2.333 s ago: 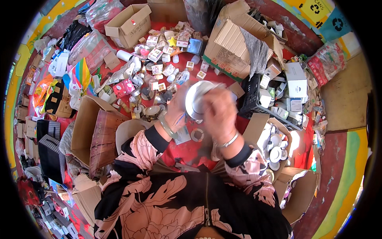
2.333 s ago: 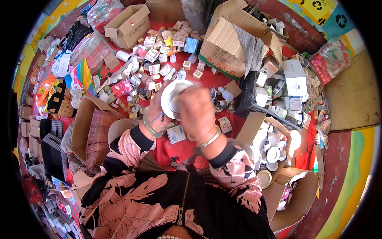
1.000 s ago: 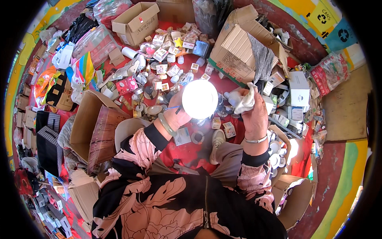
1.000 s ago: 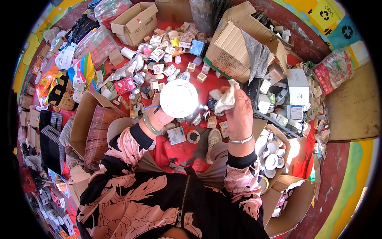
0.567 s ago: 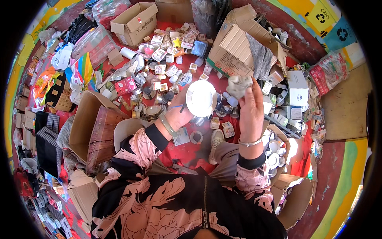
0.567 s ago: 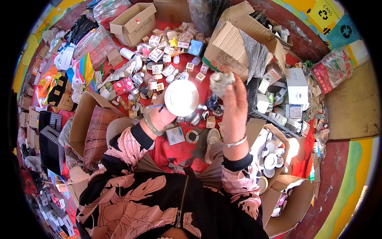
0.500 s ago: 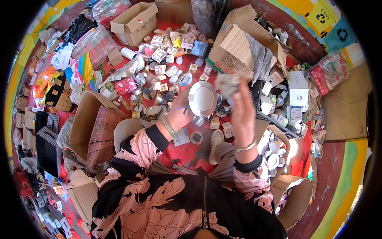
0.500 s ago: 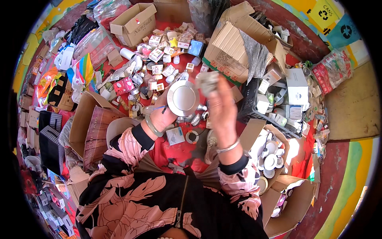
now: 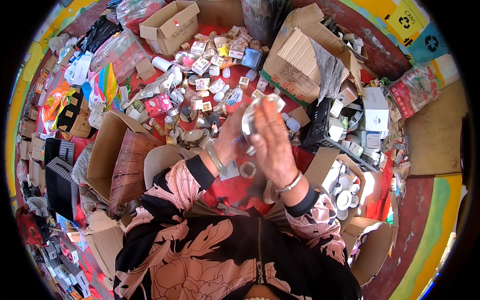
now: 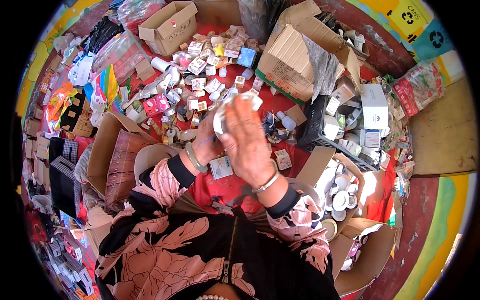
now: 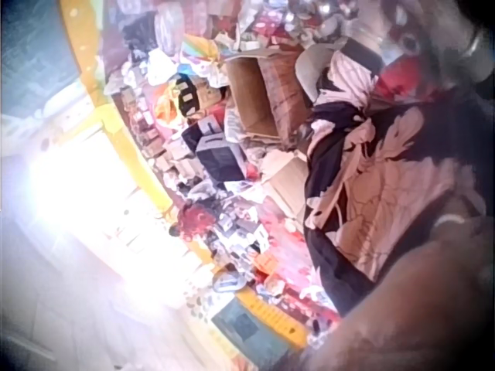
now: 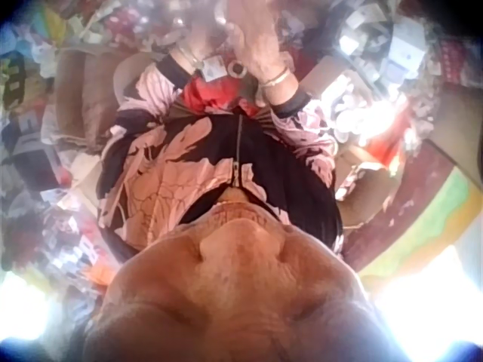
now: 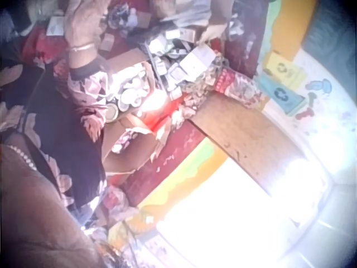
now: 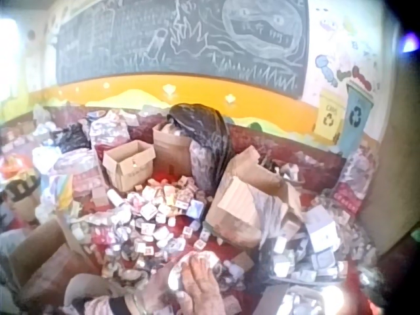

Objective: The person sits on the floor and wipes several small, round light fixtures with a white cloth. They pick up each fixture, wipe the surface, and place it into a cardboard box to the right.

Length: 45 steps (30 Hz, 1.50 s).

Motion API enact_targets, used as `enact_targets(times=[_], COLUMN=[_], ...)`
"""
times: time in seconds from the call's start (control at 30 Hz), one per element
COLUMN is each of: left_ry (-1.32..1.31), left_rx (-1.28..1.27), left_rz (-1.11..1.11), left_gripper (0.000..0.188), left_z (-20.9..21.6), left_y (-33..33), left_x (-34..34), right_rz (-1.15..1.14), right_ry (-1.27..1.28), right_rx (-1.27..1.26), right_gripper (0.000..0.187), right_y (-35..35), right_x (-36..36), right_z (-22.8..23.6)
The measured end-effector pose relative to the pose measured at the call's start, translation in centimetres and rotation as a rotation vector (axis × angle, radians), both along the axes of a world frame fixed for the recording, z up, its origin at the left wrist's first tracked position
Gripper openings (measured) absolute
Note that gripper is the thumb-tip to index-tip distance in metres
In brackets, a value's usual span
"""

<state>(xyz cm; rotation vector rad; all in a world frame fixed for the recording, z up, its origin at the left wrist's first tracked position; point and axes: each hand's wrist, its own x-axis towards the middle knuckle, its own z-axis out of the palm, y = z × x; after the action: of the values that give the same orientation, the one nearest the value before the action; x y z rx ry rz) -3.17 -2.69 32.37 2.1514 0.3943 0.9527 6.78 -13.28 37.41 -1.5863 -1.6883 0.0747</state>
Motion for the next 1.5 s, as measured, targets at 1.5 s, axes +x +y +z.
enact_targets(times=[1.5], left_ry=[-0.281], left_rx=[-0.947], left_rz=[-0.419], left_gripper=[0.039], left_z=[0.0], left_y=[-0.4], left_x=[0.1], right_rz=[-0.309], right_ry=[1.482], right_rx=[0.227], right_gripper=[0.015], right_y=[0.1], right_x=[6.6], right_z=[-2.4])
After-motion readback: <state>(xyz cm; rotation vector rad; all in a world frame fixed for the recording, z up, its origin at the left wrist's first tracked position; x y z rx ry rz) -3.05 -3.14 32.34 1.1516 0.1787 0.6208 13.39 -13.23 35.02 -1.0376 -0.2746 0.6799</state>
